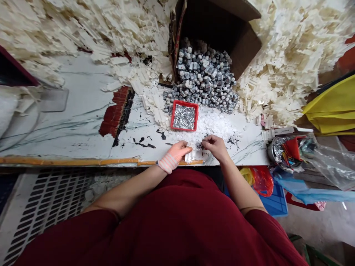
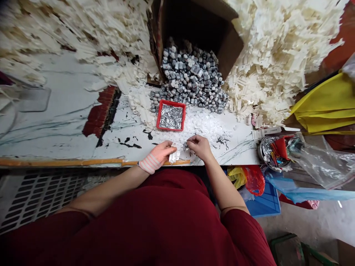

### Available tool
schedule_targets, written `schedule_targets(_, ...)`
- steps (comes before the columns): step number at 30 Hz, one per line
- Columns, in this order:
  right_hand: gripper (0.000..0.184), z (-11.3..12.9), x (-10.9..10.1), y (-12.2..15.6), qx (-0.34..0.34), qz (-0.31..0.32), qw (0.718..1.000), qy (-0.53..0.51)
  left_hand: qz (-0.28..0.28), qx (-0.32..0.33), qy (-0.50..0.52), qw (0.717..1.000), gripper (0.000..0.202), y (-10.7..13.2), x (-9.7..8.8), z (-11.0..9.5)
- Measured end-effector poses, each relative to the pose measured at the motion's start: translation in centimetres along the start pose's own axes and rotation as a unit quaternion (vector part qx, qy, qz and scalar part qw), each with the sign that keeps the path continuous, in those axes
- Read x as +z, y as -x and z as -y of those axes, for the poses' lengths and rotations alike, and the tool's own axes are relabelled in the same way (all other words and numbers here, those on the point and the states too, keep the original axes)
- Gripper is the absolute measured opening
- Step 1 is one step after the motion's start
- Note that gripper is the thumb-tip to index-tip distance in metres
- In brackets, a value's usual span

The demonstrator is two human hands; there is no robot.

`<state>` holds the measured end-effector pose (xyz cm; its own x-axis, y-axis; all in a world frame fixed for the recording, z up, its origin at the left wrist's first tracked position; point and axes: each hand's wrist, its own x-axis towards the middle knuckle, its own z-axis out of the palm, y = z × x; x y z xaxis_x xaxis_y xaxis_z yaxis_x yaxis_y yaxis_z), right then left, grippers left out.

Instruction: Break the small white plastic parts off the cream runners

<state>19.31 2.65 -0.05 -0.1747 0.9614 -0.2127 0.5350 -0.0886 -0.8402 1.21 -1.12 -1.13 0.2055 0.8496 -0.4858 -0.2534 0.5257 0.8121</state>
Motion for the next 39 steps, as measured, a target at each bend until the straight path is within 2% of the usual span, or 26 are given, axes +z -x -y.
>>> schedule_targets(1, 0.021, 0.2, 0.0, 0.1, -0.006, 0.015, 0.998, -0.053, -0.002, 0.003, -0.004, 1.0, 0.028, 0.1, 0.2, -0.1)
schedule_targets(3, 0.024, 0.6, 0.3, 0.4, -0.025, 0.033, 0.995, -0.094, -0.003, 0.011, -0.018, 1.0, 0.028, 0.3, 0.4, -0.4)
schedule_targets(8, 0.018, 1.5, 1.3, 1.1, -0.076, -0.001, 0.997, -0.024, -0.012, 0.034, -0.054, 0.998, 0.025, 0.8, 0.3, -0.9)
schedule_targets(13, 0.017, 2.2, 1.1, 1.3, -0.101, -0.017, 0.994, -0.035, -0.02, 0.039, -0.086, 0.995, 0.023, 1.0, 0.1, -1.0)
schedule_targets(17, 0.01, 2.4, 1.0, 1.4, -0.192, -0.036, 0.978, 0.072, -0.018, 0.041, -0.107, 0.993, 0.023, 1.2, 0.1, -1.2)
schedule_targets(19, 0.01, 2.5, 1.1, 1.4, -0.207, -0.047, 0.969, 0.125, -0.025, 0.052, -0.139, 0.989, 0.024, 1.4, 0.2, -1.3)
schedule_targets(21, 0.01, 2.4, 1.2, 1.4, -0.196, -0.042, 0.971, 0.129, -0.031, 0.061, -0.171, 0.983, 0.024, 1.5, 0.1, -1.4)
schedule_targets(25, 0.011, 2.4, 1.4, 1.4, -0.155, -0.011, 0.985, 0.072, -0.029, 0.068, -0.193, 0.978, 0.021, 1.6, 0.0, -1.5)
schedule_targets(30, 0.01, 2.3, 1.7, 1.5, -0.176, -0.033, 0.972, 0.15, -0.053, 0.088, -0.238, 0.966, 0.02, 1.4, -0.2, -1.2)
schedule_targets(36, 0.017, 2.0, 1.9, 1.4, -0.079, 0.021, 0.997, 0.019, -0.045, 0.087, -0.222, 0.97, 0.019, 1.4, -0.3, -1.2)
schedule_targets(39, 0.013, 2.3, 2.3, 1.7, -0.097, -0.009, 0.992, 0.08, -0.052, 0.094, -0.235, 0.966, 0.019, 1.5, -0.2, -1.3)
